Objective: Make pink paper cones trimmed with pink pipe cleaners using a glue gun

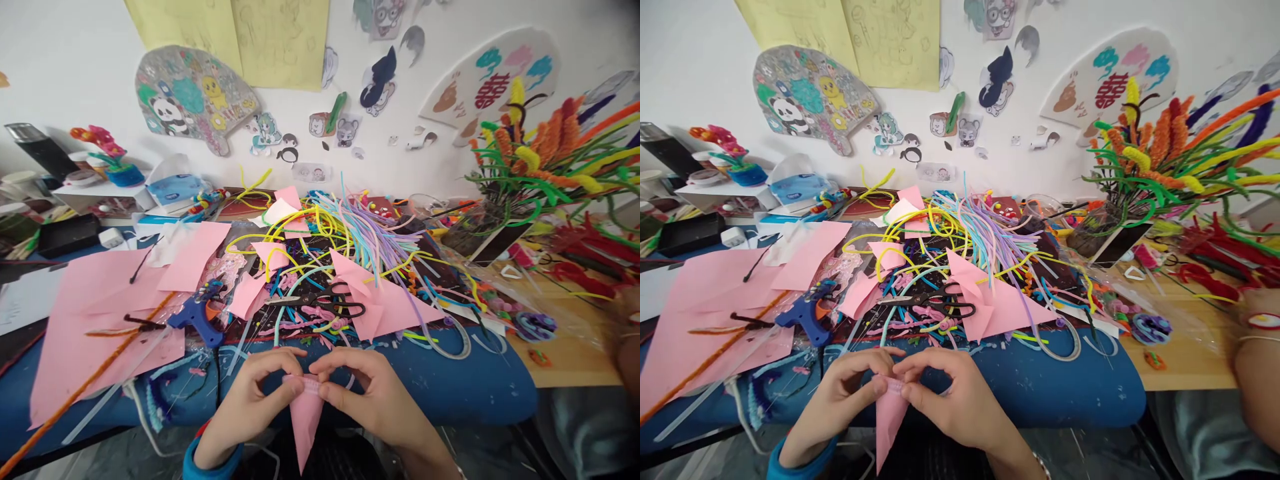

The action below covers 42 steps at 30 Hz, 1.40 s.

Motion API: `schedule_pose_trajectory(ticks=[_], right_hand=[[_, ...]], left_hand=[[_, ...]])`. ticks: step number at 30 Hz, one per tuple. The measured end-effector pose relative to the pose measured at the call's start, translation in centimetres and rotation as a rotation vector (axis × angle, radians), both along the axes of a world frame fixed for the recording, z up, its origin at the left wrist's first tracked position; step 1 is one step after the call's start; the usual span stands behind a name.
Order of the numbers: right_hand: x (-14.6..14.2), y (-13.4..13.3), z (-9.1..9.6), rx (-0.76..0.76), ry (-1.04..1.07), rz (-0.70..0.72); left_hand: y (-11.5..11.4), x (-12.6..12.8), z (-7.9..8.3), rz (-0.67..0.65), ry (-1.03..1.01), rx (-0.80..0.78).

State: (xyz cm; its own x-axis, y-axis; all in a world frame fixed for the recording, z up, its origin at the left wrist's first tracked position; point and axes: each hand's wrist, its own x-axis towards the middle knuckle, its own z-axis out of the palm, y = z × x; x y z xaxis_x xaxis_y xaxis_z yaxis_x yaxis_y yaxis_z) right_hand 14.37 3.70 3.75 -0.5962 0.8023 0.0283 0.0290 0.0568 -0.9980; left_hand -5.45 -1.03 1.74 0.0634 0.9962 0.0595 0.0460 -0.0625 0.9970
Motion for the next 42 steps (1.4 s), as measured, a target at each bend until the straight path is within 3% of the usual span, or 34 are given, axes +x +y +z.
schedule_pose_trajectory(ticks=[5,10,16,20,27,33,39,42], right_hand=[[0.1,0.6,-1.0,-0.223,0.161,0.031],[0.3,0.7,-1.2,-0.075,0.097,0.012],[0.4,1.2,-0.8,-0.041,0.025,0.081],[0.6,1.4,-0.4,-0.063,0.006,0.134],[0.4,1.4,-1.4,-0.255,0.07,0.124],[-0.2,1.4,-2.2,-0.449,0.136,0.058],[0.3,1.4,-2.2,-0.431,0.248,0.068],[0.4,1.5,-2.4,-0.441,0.238,0.008]], left_hand=[[0.4,0.7,-1.5,0.042,-0.299,-0.04],[0.5,1.6,-2.4,0.017,-0.581,-0.079],[0.4,1.1,-2.1,-0.048,-0.387,-0.029],[0.7,1.0,-1.6,-0.015,-0.305,-0.026],[1.0,2.2,-2.4,0.056,-0.582,-0.239],[1.3,2.5,-2.5,0.115,-0.655,-0.361],[1.2,2.7,-2.4,0.248,-0.718,-0.39],[1.2,2.7,-2.5,0.239,-0.724,-0.389]])
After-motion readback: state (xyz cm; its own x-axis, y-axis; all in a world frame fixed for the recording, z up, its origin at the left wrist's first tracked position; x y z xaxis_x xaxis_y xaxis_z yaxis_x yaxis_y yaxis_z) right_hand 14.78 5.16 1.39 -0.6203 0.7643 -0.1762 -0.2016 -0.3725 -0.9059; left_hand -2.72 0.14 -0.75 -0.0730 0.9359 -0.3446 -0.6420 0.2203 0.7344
